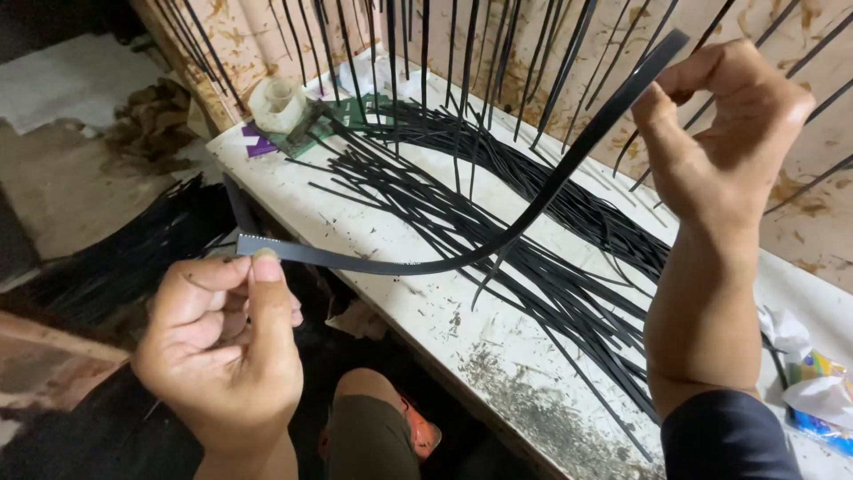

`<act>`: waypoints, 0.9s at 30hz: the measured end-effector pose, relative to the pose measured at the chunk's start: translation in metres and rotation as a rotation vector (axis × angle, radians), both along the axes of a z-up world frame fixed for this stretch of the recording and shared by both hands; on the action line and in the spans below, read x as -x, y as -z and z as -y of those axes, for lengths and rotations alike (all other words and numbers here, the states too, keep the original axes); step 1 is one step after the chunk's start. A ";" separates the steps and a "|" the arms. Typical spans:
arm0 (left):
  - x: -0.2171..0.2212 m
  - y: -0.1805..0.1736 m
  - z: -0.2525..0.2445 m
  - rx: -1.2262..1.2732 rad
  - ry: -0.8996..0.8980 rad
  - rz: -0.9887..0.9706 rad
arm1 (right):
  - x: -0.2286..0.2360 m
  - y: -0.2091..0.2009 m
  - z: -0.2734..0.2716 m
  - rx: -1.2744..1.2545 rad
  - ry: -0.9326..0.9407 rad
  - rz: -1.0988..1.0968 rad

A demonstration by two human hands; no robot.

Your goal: Punching holes into thin black leather strips using a manual punching machine and hanging them on a rack.

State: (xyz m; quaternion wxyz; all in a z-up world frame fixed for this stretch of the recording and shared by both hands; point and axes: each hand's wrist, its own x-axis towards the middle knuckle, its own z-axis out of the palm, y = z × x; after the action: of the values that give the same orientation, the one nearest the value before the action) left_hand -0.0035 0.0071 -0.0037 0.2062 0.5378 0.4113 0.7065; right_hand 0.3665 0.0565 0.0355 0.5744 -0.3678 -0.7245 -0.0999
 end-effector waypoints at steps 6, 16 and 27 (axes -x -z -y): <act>0.009 0.025 -0.033 0.000 0.040 -0.004 | 0.001 0.010 -0.006 -0.016 0.071 0.063; -0.005 -0.158 -0.135 -0.275 0.543 -0.168 | 0.012 -0.105 -0.024 0.179 0.150 -0.027; -0.040 -0.271 -0.165 -0.396 0.652 -0.313 | -0.012 -0.106 -0.021 0.300 0.645 -0.459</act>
State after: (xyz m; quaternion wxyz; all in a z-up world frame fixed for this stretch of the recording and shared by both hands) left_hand 0.0362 0.1725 0.2674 0.2469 0.7701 0.1018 0.5794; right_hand 0.3781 0.0772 0.1417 0.6003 -0.6679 -0.4320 -0.0837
